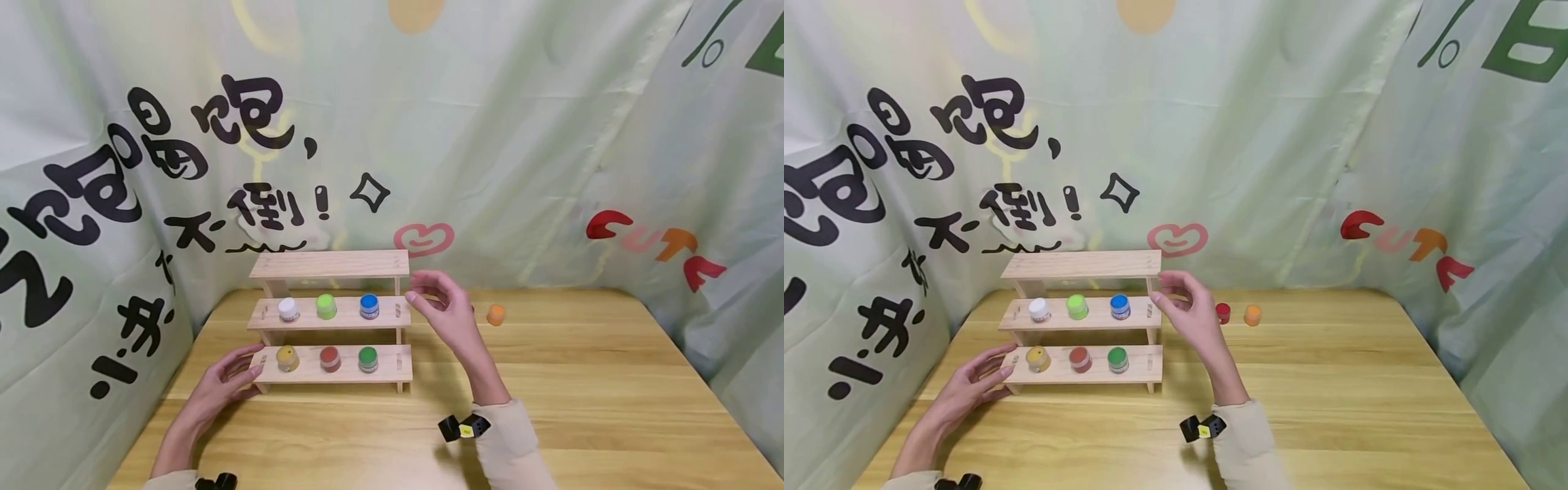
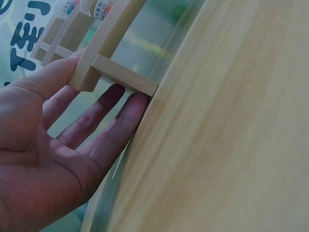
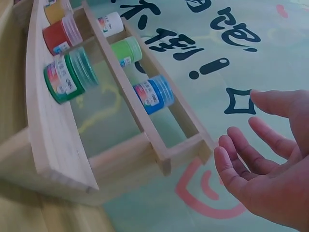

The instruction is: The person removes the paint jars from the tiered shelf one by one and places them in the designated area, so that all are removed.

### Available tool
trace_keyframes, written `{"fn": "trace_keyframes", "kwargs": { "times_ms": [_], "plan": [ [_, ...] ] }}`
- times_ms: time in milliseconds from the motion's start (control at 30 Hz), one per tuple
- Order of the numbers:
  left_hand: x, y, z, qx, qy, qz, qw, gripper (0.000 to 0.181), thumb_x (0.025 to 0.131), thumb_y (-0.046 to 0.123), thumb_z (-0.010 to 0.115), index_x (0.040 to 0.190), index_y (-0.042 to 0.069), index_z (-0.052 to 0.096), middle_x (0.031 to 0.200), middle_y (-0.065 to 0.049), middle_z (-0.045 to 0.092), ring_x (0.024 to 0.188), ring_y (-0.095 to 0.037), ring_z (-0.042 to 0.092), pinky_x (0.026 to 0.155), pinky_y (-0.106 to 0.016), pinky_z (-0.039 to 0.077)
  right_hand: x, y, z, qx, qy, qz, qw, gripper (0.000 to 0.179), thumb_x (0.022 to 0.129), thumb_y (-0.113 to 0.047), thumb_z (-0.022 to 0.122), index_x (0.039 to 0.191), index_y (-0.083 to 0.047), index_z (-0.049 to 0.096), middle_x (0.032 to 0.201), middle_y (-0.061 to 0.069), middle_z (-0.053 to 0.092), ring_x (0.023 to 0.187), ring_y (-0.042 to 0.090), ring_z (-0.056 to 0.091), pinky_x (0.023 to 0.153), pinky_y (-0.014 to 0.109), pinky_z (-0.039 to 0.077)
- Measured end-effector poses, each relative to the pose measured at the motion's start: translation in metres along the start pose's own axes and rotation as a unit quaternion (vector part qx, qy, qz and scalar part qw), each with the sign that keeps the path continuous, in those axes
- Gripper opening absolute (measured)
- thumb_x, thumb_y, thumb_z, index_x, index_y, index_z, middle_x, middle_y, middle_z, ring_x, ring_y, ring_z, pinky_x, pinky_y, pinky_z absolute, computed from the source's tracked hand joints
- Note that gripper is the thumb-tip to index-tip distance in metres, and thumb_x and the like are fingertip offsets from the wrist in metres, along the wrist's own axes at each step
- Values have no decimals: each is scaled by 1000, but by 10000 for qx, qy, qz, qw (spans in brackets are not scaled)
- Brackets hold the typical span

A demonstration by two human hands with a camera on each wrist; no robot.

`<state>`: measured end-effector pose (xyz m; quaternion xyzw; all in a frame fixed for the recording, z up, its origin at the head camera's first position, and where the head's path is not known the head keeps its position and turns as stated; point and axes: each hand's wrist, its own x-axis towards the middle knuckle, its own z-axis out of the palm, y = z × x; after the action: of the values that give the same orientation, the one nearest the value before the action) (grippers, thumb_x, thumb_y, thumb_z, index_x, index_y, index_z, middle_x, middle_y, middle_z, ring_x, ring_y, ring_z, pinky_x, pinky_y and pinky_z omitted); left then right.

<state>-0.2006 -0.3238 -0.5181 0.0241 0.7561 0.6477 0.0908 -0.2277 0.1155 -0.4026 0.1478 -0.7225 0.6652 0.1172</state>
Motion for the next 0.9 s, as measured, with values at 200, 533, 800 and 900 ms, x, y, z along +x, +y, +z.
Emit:
{"fn": "trace_keyframes", "kwargs": {
  "times_ms": [200,533,800,900],
  "plan": [
    [3,-3,0,-20,-38,110,9999,59,101,15,67,153,1,42,152,-25,44,115,-12,64,90,-43,60,1,9,13,22,-68,48,10000,31,95,-10,76,124,-3,67,120,16,67,107,28,64,93,32,58],
    [1,-2,-1,-112,15,14,9999,60,101,15,68,153,1,42,152,-28,41,114,-13,64,90,-43,60,0,25,34,-13,-123,-13,9999,31,93,-7,77,122,0,68,119,18,68,108,32,64,97,38,57],
    [3,-3,-2,-114,-49,124,9998,60,102,14,67,153,1,41,153,-29,40,115,-12,64,91,-43,59,0,32,50,-632,-139,-113,9978,35,91,-10,80,123,-6,68,119,8,70,109,26,65,98,45,54],
    [3,-3,-2,-93,-69,130,9998,59,102,15,67,153,1,41,154,-29,38,115,-11,64,91,-43,59,0,34,53,-815,-102,-106,9966,35,91,-11,81,124,-7,69,121,5,70,110,24,65,98,42,55]
  ]
}}
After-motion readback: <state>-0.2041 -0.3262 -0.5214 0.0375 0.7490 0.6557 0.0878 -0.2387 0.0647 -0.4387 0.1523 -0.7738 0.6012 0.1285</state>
